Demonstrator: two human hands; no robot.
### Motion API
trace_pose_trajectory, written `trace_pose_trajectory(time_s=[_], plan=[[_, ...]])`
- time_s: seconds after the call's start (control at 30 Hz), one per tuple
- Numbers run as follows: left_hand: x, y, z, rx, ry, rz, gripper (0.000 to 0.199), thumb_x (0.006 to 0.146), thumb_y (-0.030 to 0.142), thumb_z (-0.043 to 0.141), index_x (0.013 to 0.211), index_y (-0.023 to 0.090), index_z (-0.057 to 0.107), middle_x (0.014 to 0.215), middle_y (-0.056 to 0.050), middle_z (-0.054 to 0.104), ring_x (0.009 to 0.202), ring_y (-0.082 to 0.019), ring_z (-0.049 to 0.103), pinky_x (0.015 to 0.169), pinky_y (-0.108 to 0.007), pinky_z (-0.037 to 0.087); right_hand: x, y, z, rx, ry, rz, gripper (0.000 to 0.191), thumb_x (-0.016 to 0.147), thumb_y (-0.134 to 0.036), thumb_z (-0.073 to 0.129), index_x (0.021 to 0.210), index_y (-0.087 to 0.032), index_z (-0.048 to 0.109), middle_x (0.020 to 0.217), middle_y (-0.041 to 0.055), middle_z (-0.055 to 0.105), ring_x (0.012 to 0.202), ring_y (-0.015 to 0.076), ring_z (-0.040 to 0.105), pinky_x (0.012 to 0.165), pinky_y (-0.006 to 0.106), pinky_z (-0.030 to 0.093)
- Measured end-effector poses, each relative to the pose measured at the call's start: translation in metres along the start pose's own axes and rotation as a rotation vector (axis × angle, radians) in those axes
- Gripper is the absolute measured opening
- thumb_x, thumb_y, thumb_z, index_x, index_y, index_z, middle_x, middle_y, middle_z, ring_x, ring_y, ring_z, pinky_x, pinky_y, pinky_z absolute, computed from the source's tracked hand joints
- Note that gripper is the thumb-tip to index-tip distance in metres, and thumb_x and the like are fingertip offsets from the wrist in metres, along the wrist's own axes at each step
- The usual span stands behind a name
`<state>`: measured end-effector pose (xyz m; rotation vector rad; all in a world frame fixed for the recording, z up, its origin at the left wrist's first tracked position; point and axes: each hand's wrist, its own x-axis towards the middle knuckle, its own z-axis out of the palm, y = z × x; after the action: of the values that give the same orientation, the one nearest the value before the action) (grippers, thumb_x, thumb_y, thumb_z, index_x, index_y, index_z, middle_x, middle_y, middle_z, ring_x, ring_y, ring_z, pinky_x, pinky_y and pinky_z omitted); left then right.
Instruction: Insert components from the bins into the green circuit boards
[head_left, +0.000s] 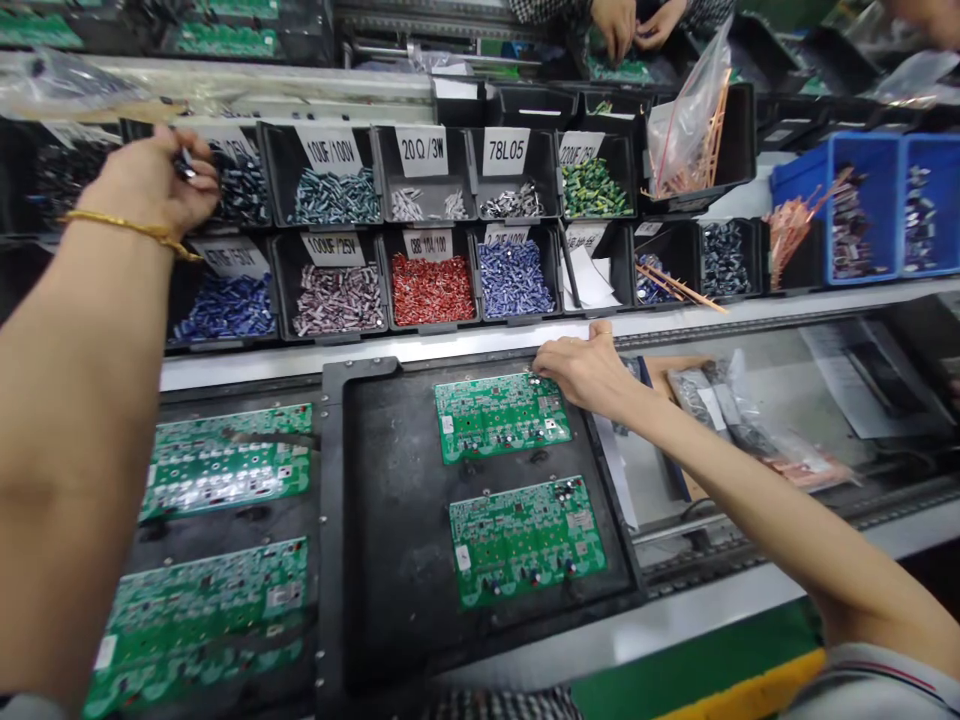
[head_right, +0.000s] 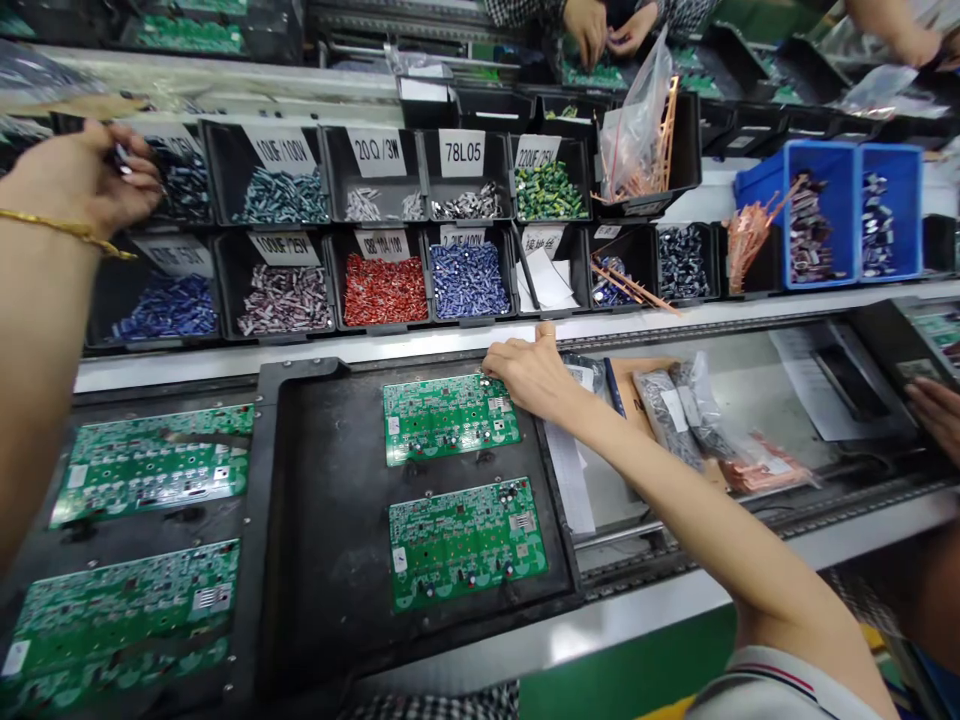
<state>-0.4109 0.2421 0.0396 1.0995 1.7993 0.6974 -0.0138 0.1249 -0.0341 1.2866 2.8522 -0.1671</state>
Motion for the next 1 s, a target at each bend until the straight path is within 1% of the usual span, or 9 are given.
trace_pose_trajectory(time_s=[0.13,0.23,0.33,0.47,0.57,0.67,0.77,0.87,1.0], plan=[[0.000,-0.002,-0.006,-0.105,0.132,0.020,0.038,0.098,0.041,0.019,0.128,0.023,0.034,0.071,0.005,0.046,0.067,-0.008,0.033,0.054,-0.014,0.023,-0.021,-0.008,-0.007,0.060,0.058,0.060,0.033,0.089,-0.017,0.037,0.111,-0.021,0.061,0.109,0.0079,0.063,0.090,0.0228,0.057,0.079,0.042,0.027],[-0.011,-0.002,0.010,-0.511,0.175,0.175,0.029,0.099,0.024,0.025,0.125,0.021,0.039,0.066,0.005,0.040,0.060,-0.006,0.027,0.054,-0.011,0.024,-0.059,-0.020,-0.002,0.149,0.190,0.270,0.054,0.086,-0.030,0.048,0.138,-0.022,0.035,0.134,0.0148,0.045,0.114,0.0308,0.048,0.079,0.044,0.037],[-0.052,0.000,0.057,-0.915,-0.091,0.180,0.024,0.095,0.010,0.031,0.105,0.009,0.052,0.066,0.002,0.042,0.058,-0.004,0.031,0.055,-0.010,0.029,-0.093,-0.027,0.016,0.339,0.197,0.390,0.068,0.084,-0.031,0.049,0.144,-0.022,0.018,0.132,0.0174,0.044,0.106,0.0281,0.054,0.076,0.043,0.046],[-0.138,-0.015,0.141,-0.935,-0.425,-0.102,0.020,0.086,-0.001,0.041,0.092,0.006,0.059,0.063,0.001,0.042,0.050,-0.002,0.029,0.044,-0.012,0.023,-0.111,-0.020,0.031,0.483,0.193,0.413,0.076,0.082,-0.024,0.048,0.146,-0.024,0.004,0.130,0.0167,0.045,0.089,0.0228,0.061,0.078,0.045,0.050],[-0.191,-0.040,0.185,-0.831,-0.643,-0.288,0.014,0.088,0.014,0.051,0.083,0.006,0.060,0.064,0.000,0.042,0.048,-0.001,0.028,0.042,-0.014,0.018,-0.111,-0.017,0.018,0.254,0.210,0.481,0.076,0.079,-0.020,0.049,0.145,-0.021,0.013,0.132,0.0191,0.043,0.111,0.0335,0.051,0.082,0.052,0.045],[-0.218,-0.057,0.207,-0.781,-0.736,-0.360,0.023,0.084,0.030,0.059,0.079,0.007,0.059,0.065,0.001,0.041,0.049,-0.002,0.029,0.044,-0.015,0.019,-0.103,-0.029,-0.005,0.176,0.291,0.449,0.061,0.078,-0.020,0.052,0.137,-0.019,0.037,0.133,0.0185,0.045,0.120,0.0355,0.044,0.086,0.053,0.040],[-0.226,-0.061,0.220,-0.762,-0.740,-0.294,0.031,0.080,0.040,0.063,0.080,0.009,0.059,0.063,0.003,0.037,0.049,-0.003,0.027,0.045,-0.018,0.017,-0.091,-0.052,-0.022,0.422,0.310,0.257,0.026,0.082,-0.021,0.051,0.106,-0.021,0.062,0.108,0.0092,0.064,0.100,0.0236,0.059,0.083,0.042,0.042],[-0.229,-0.058,0.232,-0.751,-0.720,-0.186,0.036,0.077,0.045,0.063,0.071,0.011,0.053,0.061,0.004,0.036,0.050,-0.004,0.025,0.047,-0.020,0.015,-0.083,-0.071,-0.027,0.556,0.278,0.170,0.015,0.085,-0.023,0.050,0.087,-0.020,0.065,0.087,0.0030,0.069,0.082,0.0166,0.062,0.076,0.035,0.040],[-0.230,-0.050,0.238,-0.717,-0.736,-0.109,0.038,0.079,0.046,0.060,0.066,0.011,0.052,0.056,0.004,0.034,0.049,-0.005,0.023,0.047,-0.022,0.013,-0.082,-0.076,-0.031,0.468,0.332,0.157,0.013,0.084,-0.025,0.051,0.081,-0.019,0.062,0.081,0.0012,0.069,0.076,0.0146,0.061,0.072,0.032,0.035]])
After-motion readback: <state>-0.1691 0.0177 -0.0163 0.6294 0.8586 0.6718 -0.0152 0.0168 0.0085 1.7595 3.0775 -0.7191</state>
